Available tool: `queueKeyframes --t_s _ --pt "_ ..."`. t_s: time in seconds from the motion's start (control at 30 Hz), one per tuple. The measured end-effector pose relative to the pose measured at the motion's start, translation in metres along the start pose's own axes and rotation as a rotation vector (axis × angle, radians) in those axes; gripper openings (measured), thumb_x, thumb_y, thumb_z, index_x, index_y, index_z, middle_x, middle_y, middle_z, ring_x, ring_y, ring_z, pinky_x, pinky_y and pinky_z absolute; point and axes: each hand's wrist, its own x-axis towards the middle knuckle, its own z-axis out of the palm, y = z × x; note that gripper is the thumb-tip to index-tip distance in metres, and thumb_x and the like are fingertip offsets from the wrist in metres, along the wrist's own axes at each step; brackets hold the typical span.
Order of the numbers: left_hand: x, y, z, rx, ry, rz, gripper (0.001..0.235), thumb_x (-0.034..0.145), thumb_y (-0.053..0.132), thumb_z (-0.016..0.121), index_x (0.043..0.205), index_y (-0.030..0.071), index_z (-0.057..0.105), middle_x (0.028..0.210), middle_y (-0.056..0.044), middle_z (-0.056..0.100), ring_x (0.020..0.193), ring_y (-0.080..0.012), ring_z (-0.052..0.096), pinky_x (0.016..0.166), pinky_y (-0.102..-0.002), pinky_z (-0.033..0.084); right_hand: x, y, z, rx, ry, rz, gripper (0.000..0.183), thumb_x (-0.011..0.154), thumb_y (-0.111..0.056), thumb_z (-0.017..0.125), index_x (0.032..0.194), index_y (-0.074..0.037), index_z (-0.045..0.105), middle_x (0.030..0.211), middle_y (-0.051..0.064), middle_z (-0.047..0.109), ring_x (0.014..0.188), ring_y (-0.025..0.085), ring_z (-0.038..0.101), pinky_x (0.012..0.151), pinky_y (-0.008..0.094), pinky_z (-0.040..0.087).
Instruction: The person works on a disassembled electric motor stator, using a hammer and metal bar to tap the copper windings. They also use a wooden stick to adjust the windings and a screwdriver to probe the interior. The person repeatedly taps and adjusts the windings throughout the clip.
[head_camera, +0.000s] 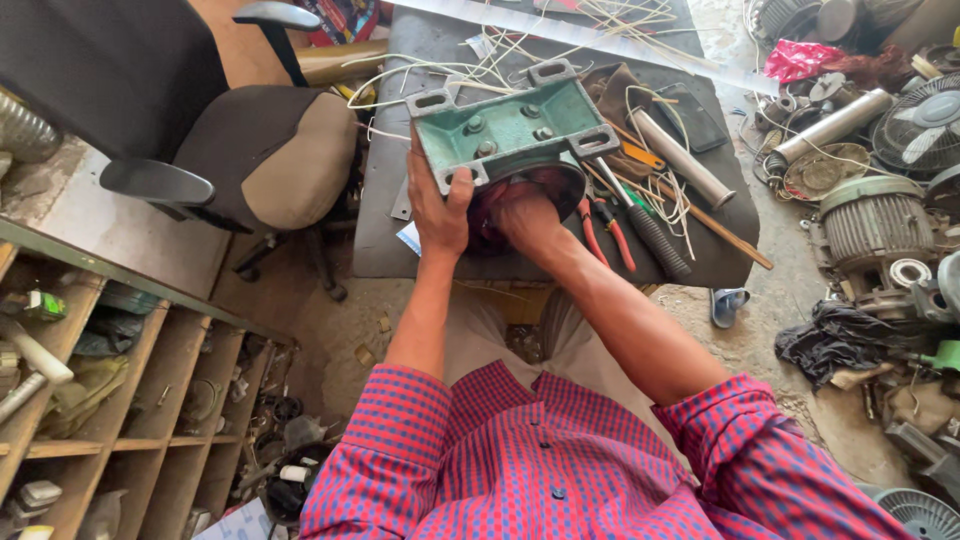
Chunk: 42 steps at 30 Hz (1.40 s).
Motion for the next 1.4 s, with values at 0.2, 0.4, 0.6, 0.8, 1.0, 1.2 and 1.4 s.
queueKeyframes --t_s 0.2,0.4,0.6,0.8,1.0,1.2,1.4 --pt "-0.001 -0.002 0.005 0.038 -0.02 -0.018 0.087 0.1 0.052 0.059 0.161 -0.004 0.031 0.154 -0.026 0.049 0.143 -0.0441 0.048 0.124 -0.049 0.035 -0.005 0.015 0.037 -0.093 -0.037 0.017 0.013 0.079 -0.017 0.064 0.088 -0.01 0.072 0.073 0.009 0.07 0.066 0.024 0.068 0.056 0.038 0.051" --pt "-0.001 -0.002 0.007 0.1 -0.023 -0.009 0.088 0.099 0.051 0.06 0.161 -0.004 0.029 0.16 -0.028 0.043 0.149 -0.0463 0.042 0.128 -0.05 0.03 -0.002 0.017 0.029 -0.087 -0.016 0.008 0.011 0.081 -0.018 0.064 0.084 -0.009 0.07 0.071 0.01 0.069 0.064 0.024 0.068 0.055 0.038 0.05" --pt "-0.002 -0.002 0.006 0.072 -0.012 0.003 0.086 0.101 0.049 0.059 0.161 -0.004 0.03 0.16 -0.028 0.044 0.148 -0.046 0.044 0.127 -0.049 0.033 0.0 0.018 0.01 -0.214 -0.026 -0.071 0.016 0.082 -0.02 0.064 0.087 -0.006 0.07 0.067 0.008 0.067 0.058 0.02 0.066 0.048 0.035 0.048" --pt "0.0 0.001 0.002 0.057 -0.005 -0.023 0.087 0.099 0.051 0.058 0.16 -0.004 0.031 0.154 -0.027 0.048 0.143 -0.0447 0.048 0.124 -0.048 0.035 0.008 0.017 -0.002 -0.17 -0.078 -0.106 0.015 0.085 -0.02 0.063 0.088 -0.005 0.068 0.068 0.008 0.069 0.058 0.02 0.068 0.046 0.034 0.049" --pt "-0.002 0.004 0.002 0.025 0.001 -0.005 0.086 0.102 0.053 0.057 0.162 -0.003 0.03 0.154 -0.026 0.049 0.143 -0.0443 0.048 0.124 -0.049 0.036 0.009 0.017 -0.019 -0.101 -0.021 -0.141 0.02 0.085 -0.018 0.063 0.094 0.0 0.068 0.073 0.01 0.069 0.064 0.021 0.069 0.052 0.034 0.051" --pt "-0.001 0.004 0.004 0.055 -0.003 0.006 0.088 0.101 0.055 0.057 0.161 -0.003 0.03 0.151 -0.025 0.051 0.14 -0.0428 0.051 0.122 -0.049 0.038 -0.013 0.009 -0.055 0.029 -0.041 -0.012 0.029 0.083 -0.011 0.061 0.109 0.002 0.064 0.086 0.016 0.068 0.082 0.03 0.067 0.07 0.04 0.053" --pt "-0.001 0.002 0.004 0.024 -0.001 0.006 0.088 0.102 0.055 0.057 0.162 -0.003 0.03 0.148 -0.025 0.053 0.136 -0.0409 0.054 0.12 -0.048 0.041 -0.036 -0.005 -0.05 0.456 0.251 0.197 0.029 0.09 -0.001 0.056 0.119 0.001 0.06 0.101 0.02 0.064 0.097 0.038 0.063 0.082 0.047 0.051"
